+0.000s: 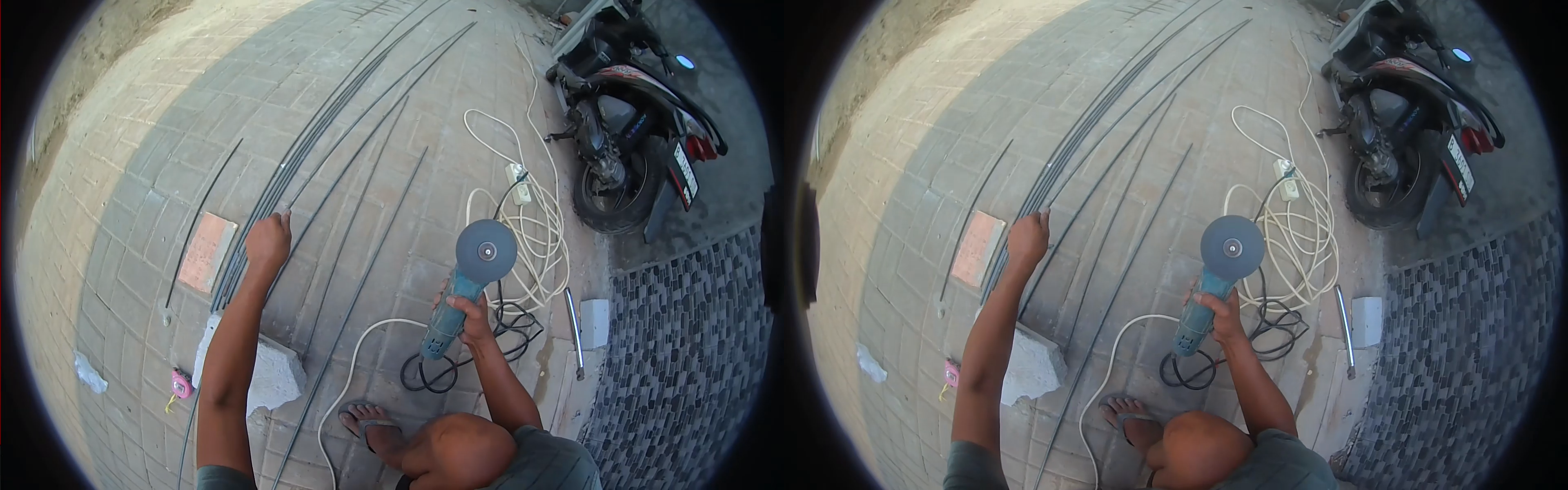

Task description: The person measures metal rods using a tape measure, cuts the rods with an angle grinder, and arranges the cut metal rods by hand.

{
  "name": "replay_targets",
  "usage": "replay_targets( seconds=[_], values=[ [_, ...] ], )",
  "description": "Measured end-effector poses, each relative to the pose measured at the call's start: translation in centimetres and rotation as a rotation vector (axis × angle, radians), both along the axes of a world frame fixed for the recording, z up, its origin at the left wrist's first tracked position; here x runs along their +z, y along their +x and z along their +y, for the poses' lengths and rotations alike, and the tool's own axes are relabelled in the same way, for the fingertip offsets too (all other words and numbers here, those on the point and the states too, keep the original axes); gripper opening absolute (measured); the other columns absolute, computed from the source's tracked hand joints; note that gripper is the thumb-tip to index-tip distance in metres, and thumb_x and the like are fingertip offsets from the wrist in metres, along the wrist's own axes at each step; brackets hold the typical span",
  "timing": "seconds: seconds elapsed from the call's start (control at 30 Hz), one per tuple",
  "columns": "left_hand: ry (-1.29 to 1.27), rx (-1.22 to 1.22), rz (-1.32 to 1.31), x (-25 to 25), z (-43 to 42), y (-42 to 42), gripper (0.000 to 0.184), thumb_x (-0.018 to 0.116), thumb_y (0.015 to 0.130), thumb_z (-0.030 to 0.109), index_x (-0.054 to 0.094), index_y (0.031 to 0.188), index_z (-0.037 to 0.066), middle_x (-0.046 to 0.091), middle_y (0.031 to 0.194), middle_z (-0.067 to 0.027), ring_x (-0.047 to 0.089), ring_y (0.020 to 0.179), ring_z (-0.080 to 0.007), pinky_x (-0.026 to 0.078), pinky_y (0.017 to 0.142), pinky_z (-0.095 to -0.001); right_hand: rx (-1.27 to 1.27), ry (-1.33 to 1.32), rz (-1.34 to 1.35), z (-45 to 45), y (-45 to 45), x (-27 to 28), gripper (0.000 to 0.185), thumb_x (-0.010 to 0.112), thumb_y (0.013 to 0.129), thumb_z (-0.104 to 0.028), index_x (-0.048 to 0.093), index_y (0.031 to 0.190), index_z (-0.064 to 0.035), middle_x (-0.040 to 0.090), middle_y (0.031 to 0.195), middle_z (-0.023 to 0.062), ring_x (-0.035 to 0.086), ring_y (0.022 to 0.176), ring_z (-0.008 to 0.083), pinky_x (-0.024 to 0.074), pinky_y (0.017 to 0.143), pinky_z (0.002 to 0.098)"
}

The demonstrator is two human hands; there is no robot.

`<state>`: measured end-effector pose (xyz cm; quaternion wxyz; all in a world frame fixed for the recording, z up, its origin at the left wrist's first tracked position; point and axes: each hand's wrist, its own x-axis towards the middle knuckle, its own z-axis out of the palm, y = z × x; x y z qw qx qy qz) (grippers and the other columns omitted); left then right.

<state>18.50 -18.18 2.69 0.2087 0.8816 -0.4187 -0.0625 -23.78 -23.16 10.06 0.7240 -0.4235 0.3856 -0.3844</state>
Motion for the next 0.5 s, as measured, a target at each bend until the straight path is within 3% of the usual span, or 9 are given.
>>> replay_targets(
  seconds=[0.1,0.17,0.5],
  values=[
    [0.041,0.016,-0.008,-1.2,-0.3,0.1,0.053,0.05,0.111,0.046,0.074,0.097,0.001,0.073,0.087,-0.0299,0.073,0.084,-0.0491,0.057,0.076,-0.0597,0.027,0.002,0.02,-0.6,-1.2,-0.6,0.048,0.072,0.08,-0.007,0.058,0.126,0.0011,0.068,0.108,0.0124,0.073,0.086,0.0269,0.0629,0.074,0.0419],
    [0.044,0.013,-0.015,-1.4,-0.4,0.1,0.053,0.05,0.111,0.046,0.074,0.097,0.001,0.073,0.087,-0.03,0.073,0.084,-0.0492,0.057,0.075,-0.0598,0.038,-0.015,0.044,-1.0,-1.7,-0.8,0.052,0.069,0.081,-0.007,0.055,0.131,0.0002,0.066,0.11,0.0128,0.074,0.089,0.0287,0.0637,0.081,0.0452],
    [0.026,-0.068,-0.047,-1.4,-5.0,0.9,0.051,0.05,0.112,0.044,0.071,0.097,-0.001,0.073,0.085,-0.0299,0.073,0.081,-0.0495,0.058,0.074,-0.0596,0.018,0.044,0.084,-1.6,-1.8,-1.8,0.049,0.07,0.08,-0.008,0.057,0.127,0.0004,0.065,0.106,0.0119,0.073,0.088,0.0281,0.0635,0.077,0.0445]
  ],
)
